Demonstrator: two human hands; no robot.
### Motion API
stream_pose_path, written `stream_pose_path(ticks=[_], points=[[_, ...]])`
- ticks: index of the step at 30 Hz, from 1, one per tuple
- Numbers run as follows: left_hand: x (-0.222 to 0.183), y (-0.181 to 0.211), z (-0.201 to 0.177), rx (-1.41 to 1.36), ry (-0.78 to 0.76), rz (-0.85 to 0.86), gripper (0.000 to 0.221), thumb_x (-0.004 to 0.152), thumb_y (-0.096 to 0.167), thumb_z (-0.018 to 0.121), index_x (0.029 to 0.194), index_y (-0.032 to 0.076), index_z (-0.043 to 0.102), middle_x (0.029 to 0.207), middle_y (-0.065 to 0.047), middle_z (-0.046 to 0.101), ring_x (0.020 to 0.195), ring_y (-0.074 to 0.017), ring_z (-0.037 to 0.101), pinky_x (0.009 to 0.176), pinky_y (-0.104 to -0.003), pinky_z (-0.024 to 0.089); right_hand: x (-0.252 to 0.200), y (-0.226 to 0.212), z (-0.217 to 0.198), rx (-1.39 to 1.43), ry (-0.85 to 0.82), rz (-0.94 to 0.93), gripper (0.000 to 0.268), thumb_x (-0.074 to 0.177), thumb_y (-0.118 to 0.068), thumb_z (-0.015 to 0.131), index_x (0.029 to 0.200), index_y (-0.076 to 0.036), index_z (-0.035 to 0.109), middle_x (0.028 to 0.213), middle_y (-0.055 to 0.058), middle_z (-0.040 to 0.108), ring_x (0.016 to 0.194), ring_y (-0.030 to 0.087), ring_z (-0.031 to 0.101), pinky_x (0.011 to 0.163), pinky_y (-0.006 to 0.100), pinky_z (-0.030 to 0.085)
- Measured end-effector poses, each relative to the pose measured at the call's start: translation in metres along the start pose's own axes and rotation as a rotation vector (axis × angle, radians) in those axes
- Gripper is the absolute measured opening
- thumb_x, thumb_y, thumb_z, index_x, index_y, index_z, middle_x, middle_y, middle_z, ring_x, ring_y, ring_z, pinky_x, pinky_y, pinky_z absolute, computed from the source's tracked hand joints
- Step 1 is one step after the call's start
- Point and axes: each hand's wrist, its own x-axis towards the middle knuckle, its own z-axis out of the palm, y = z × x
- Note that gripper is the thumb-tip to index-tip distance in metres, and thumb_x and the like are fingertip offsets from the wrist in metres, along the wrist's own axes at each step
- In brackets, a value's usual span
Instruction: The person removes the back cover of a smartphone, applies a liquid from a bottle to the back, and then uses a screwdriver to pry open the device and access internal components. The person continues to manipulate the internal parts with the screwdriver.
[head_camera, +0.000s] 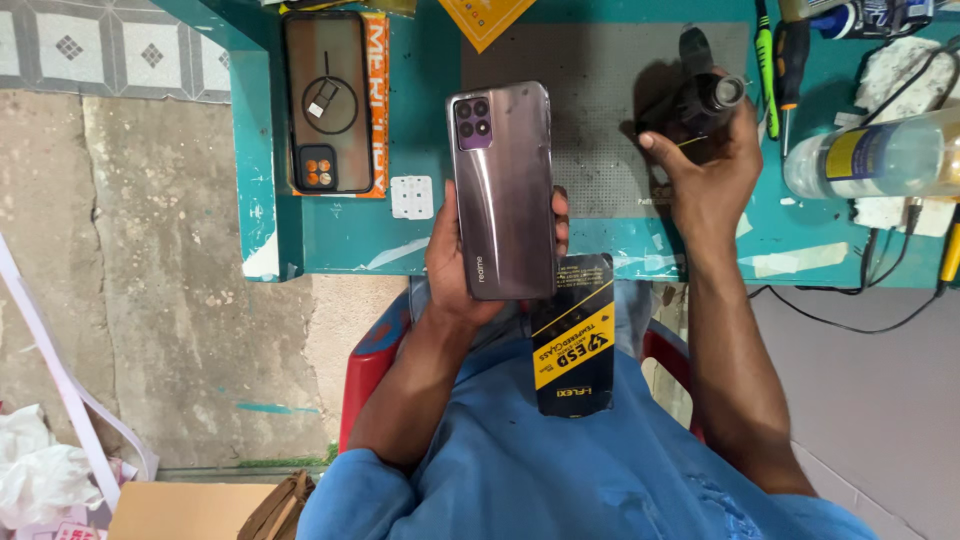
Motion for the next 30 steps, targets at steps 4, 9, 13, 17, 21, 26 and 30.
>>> stream_pose_path(ticks=[4,9,13,17,21,26,30], points=[[-0.001,0.003,0.003,0.066,0.039,0.028,0.082,0.115,0.063,0.018,0.152,-0.007,0.04,0.13,-0.025,0.059,0.114,-0.0282,0.066,0.102,-0.039,0.056,-0.033,-0.031,-0.005,-0.274,0.127,-0.126,0.068,0.091,0.005,0.087,0.142,0.009,0.043,0.136,0.019,0.049,0.123,0.029,0.056,0.105,0.036,0.054],[-0.003,0.0,0.003,0.057,0.045,0.007,0.082,0.116,0.063,0.017,0.151,-0.007,0.041,0.132,-0.025,0.059,0.114,-0.0272,0.066,0.103,-0.038,0.056,-0.098,-0.057,-0.016,0.287,-0.355,0.569,0.023,0.101,0.0,0.06,0.121,0.0,0.07,0.096,0.0,0.067,0.088,0.007,0.06,0.081,0.02,0.053],[-0.007,-0.006,0.001,0.137,0.051,-0.018,0.086,0.115,0.065,0.016,0.148,-0.009,0.044,0.132,-0.024,0.06,0.115,-0.0259,0.066,0.104,-0.037,0.056,-0.116,-0.066,-0.013,0.287,-0.447,0.545,0.016,0.096,0.003,0.071,0.111,0.002,0.074,0.093,0.002,0.068,0.081,0.006,0.055,0.072,0.02,0.045],[-0.01,-0.011,0.002,0.148,0.063,-0.029,0.084,0.115,0.065,0.017,0.149,-0.007,0.045,0.132,-0.023,0.06,0.115,-0.0249,0.066,0.103,-0.037,0.056,-0.111,-0.083,-0.001,0.363,-0.339,0.47,0.011,0.099,0.001,0.071,0.109,0.004,0.073,0.103,0.003,0.074,0.089,0.005,0.063,0.08,0.019,0.051],[-0.014,-0.015,0.002,0.139,0.071,-0.047,0.086,0.115,0.067,0.02,0.149,-0.008,0.045,0.131,-0.021,0.059,0.117,-0.0226,0.065,0.104,-0.034,0.056,-0.111,-0.092,0.003,0.339,-0.244,0.4,0.014,0.099,0.001,0.07,0.113,0.005,0.072,0.108,0.004,0.075,0.096,0.007,0.067,0.088,0.02,0.053],[-0.013,-0.02,0.004,0.16,0.077,-0.065,0.084,0.112,0.068,0.024,0.15,-0.006,0.042,0.131,-0.019,0.058,0.118,-0.021,0.064,0.104,-0.033,0.056,-0.114,-0.089,0.005,0.356,-0.2,0.309,0.017,0.102,0.002,0.069,0.118,0.005,0.071,0.112,0.004,0.075,0.1,0.008,0.067,0.093,0.02,0.053],[-0.018,-0.025,0.006,0.138,0.036,-0.116,0.081,0.113,0.066,0.025,0.154,-0.002,0.041,0.132,-0.019,0.058,0.118,-0.0206,0.064,0.102,-0.032,0.056,-0.114,-0.088,0.002,0.306,-0.131,0.409,0.02,0.099,0.002,0.07,0.119,0.005,0.072,0.111,0.004,0.075,0.096,0.006,0.066,0.088,0.019,0.054]])
